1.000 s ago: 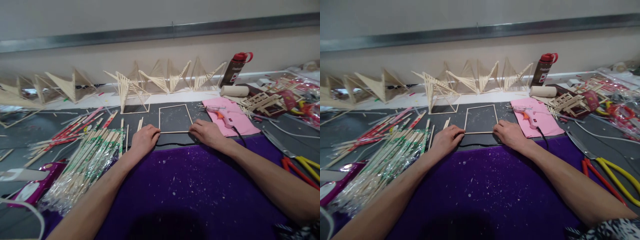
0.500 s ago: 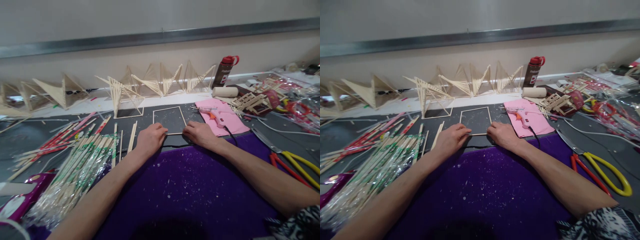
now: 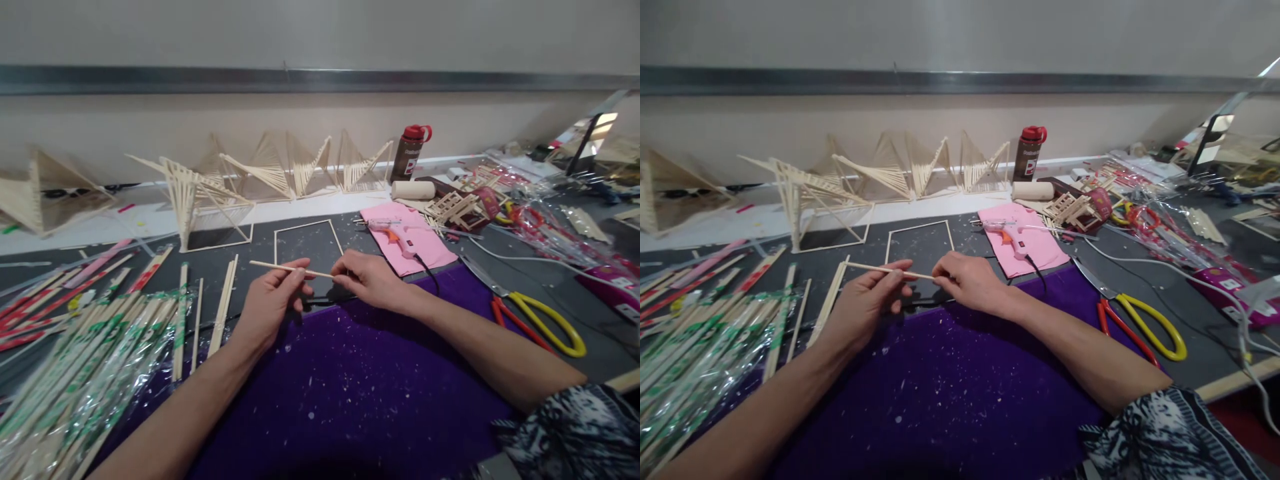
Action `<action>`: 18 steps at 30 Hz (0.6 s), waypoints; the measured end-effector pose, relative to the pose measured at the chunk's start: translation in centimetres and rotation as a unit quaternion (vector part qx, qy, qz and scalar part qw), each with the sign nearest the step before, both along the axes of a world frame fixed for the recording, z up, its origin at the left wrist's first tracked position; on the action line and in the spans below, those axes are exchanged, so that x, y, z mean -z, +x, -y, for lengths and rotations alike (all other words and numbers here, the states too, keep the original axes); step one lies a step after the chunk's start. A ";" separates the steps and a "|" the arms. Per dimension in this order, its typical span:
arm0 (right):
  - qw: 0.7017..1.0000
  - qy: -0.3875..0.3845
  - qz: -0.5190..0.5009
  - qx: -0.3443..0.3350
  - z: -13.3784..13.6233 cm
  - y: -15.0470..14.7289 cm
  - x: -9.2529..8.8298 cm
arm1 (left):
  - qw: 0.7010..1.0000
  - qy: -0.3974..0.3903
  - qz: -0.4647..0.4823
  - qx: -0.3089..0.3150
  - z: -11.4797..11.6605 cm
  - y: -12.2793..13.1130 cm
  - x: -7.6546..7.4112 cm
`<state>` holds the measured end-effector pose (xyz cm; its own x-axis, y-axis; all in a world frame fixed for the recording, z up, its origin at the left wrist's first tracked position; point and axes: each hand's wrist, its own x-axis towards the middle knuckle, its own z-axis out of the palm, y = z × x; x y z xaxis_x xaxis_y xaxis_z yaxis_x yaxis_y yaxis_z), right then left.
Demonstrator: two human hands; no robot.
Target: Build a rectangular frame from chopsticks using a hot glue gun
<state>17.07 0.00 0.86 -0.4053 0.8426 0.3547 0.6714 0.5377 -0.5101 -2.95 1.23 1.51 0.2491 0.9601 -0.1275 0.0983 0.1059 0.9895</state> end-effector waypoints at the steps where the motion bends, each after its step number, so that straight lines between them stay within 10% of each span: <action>1: 1.000 0.001 0.002 -0.003 0.2 -0.3 0.1 | 0.999 -0.027 0.042 -0.009 -0.1 0.0 -0.1; 7: 0.998 -0.035 -0.047 0.001 -0.4 1.1 -1.6 | 0.980 -0.102 0.172 -0.025 0.0 0.0 -0.5; 13: 0.923 -0.035 0.163 0.346 -2.9 9.1 -3.7 | 0.983 -0.105 0.152 -0.003 0.5 0.0 -0.6; 18: 0.888 -0.173 0.232 0.356 -4.2 12.1 -1.1 | 0.988 -0.094 0.116 0.039 0.9 0.3 0.2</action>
<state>29.14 4.25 1.97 0.2401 0.9699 -0.0418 0.9596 -0.2436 -0.1407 -2.66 0.38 1.28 0.3646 0.9015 -0.2332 -0.1131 0.2915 0.9499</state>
